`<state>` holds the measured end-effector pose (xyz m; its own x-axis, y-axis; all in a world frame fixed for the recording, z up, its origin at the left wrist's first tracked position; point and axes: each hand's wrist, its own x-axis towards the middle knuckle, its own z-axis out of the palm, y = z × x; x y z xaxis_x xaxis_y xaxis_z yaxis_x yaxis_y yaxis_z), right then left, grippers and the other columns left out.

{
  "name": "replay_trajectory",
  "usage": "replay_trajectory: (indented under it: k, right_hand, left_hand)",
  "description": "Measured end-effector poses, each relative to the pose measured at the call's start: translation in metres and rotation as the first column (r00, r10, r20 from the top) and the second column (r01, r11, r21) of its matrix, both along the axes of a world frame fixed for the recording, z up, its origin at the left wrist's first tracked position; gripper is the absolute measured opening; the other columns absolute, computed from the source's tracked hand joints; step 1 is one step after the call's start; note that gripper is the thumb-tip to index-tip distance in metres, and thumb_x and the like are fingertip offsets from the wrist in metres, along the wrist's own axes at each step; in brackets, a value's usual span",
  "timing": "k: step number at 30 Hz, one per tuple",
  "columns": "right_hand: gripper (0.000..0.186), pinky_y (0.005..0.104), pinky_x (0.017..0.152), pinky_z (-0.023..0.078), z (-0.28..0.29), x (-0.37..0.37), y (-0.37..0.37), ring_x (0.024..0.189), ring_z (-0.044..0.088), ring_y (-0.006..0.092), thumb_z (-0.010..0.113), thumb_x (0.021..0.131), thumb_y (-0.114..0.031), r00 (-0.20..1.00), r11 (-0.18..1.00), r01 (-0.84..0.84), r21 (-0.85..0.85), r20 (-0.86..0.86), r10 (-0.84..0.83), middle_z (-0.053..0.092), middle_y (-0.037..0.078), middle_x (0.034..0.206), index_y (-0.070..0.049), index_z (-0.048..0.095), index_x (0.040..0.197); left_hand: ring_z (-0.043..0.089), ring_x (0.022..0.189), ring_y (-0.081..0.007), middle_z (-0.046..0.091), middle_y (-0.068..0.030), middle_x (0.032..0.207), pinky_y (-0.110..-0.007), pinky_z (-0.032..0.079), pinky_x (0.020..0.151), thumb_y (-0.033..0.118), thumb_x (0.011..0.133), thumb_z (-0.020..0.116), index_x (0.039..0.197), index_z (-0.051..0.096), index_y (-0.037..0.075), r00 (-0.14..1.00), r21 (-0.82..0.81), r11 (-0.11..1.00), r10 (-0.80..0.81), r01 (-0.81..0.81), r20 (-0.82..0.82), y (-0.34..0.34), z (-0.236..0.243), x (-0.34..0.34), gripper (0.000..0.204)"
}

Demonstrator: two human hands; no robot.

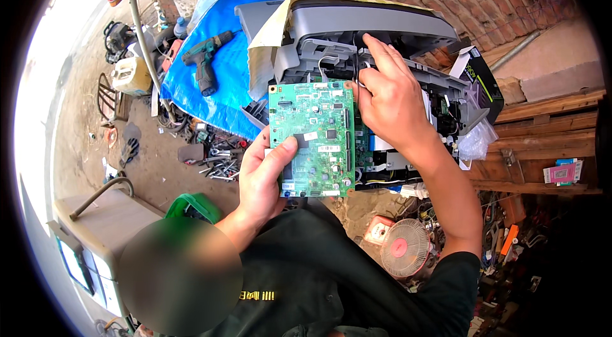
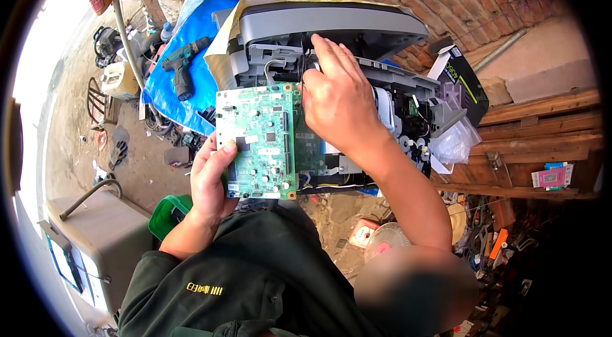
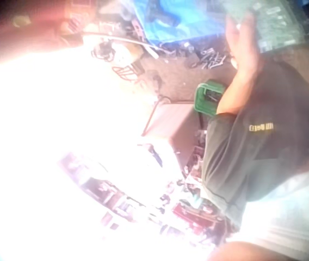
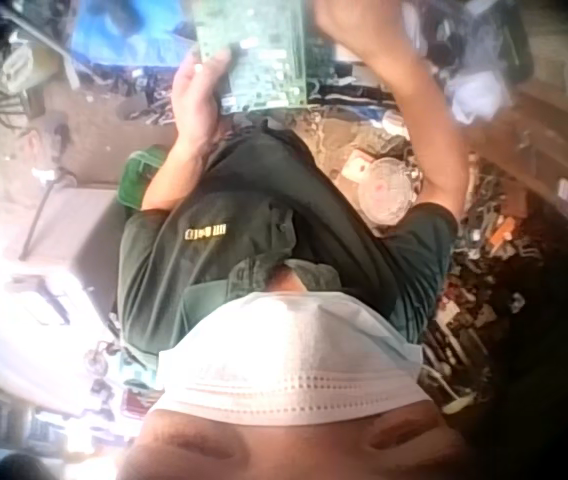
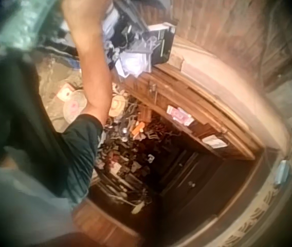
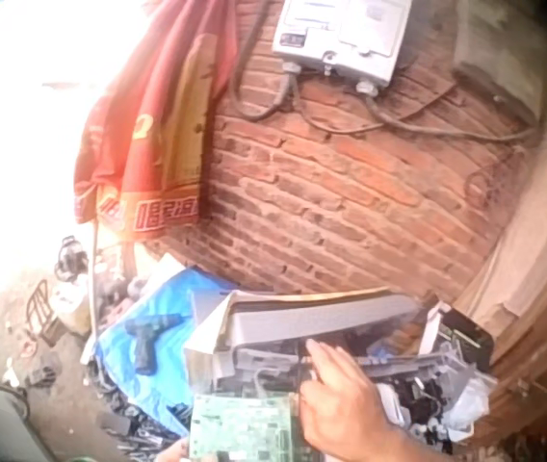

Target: The person opens a printer, removes a circuit board, disconnects ribbon cables, and reinserts the board into the printer chassis. The person handles the board and cables by hand without visible tools.

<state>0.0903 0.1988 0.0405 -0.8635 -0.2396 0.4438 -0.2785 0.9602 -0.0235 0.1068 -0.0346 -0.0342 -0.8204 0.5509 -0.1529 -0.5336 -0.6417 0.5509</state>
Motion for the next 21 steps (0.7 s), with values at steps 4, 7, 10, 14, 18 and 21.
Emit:
replay_trajectory:
  k: [4,7,10,14,18,21]
  right_hand:
    - [0.008,0.0564,0.114,0.043,-0.0057,0.0001,0.0018,0.129,0.057,0.0517,0.067,0.082,-0.002,1.000,1.000,-0.011,0.017,0.002,0.011,0.058,0.036,0.138,0.005,0.063,0.080]
    - [0.018,0.0547,0.113,0.045,-0.0058,-0.0009,0.0025,0.129,0.057,0.0514,0.075,0.080,-0.001,0.999,1.000,-0.028,0.005,-0.025,0.028,0.058,0.034,0.139,0.005,0.058,0.077]
    - [0.008,0.0566,0.114,0.043,-0.0074,-0.0017,0.0073,0.129,0.058,0.0487,0.068,0.080,-0.001,0.999,0.999,-0.042,-0.016,-0.023,0.042,0.060,0.033,0.138,0.004,0.062,0.079]
    - [0.010,0.0565,0.110,0.047,-0.0036,-0.0015,0.0055,0.125,0.061,0.0483,0.068,0.079,-0.002,0.998,0.997,-0.042,0.068,-0.036,0.045,0.062,0.033,0.134,0.005,0.062,0.080]
    - [0.009,0.0563,0.107,0.049,-0.0024,-0.0042,0.0053,0.121,0.064,0.0485,0.067,0.080,-0.002,0.996,0.989,-0.065,0.132,-0.053,0.073,0.064,0.033,0.130,0.005,0.061,0.079]
    - [0.009,0.0565,0.106,0.050,-0.0056,-0.0035,0.0072,0.119,0.065,0.0488,0.068,0.079,-0.002,0.991,0.993,-0.090,0.082,-0.092,0.097,0.065,0.032,0.130,0.004,0.061,0.078]
  left_hand:
    - [0.071,0.107,-0.0197,0.070,-0.0125,0.124,-0.036,0.059,0.093,0.013,0.104,0.059,0.139,0.055,-0.001,1.000,-0.003,1.000,0.009,-0.009,-0.011,0.0004,-0.0001,0.0008,0.037]
    - [0.071,0.106,-0.0201,0.070,-0.0131,0.124,-0.037,0.060,0.092,0.014,0.104,0.059,0.138,0.055,-0.001,1.000,0.005,1.000,0.017,-0.017,-0.002,0.0008,0.0042,0.0012,0.037]
    - [0.072,0.105,-0.0203,0.070,-0.0135,0.124,-0.037,0.060,0.091,0.015,0.104,0.059,0.137,0.056,-0.001,1.000,0.019,1.000,0.011,-0.011,0.022,0.0018,0.0026,0.0002,0.037]
    - [0.071,0.104,-0.0198,0.070,-0.0132,0.122,-0.036,0.060,0.091,0.016,0.104,0.059,0.136,0.056,-0.001,0.999,0.016,0.999,0.027,-0.028,0.023,0.0045,-0.0008,0.0006,0.036]
    - [0.071,0.105,-0.0192,0.070,-0.0128,0.122,-0.036,0.059,0.092,0.016,0.104,0.059,0.136,0.056,-0.002,0.998,-0.006,0.999,0.043,-0.042,0.046,0.0046,-0.0007,-0.0005,0.036]
    - [0.071,0.106,-0.0194,0.069,-0.0128,0.122,-0.036,0.059,0.093,0.016,0.104,0.059,0.136,0.056,-0.002,0.999,0.022,0.999,0.025,-0.026,0.045,0.0041,-0.0041,-0.0013,0.037]
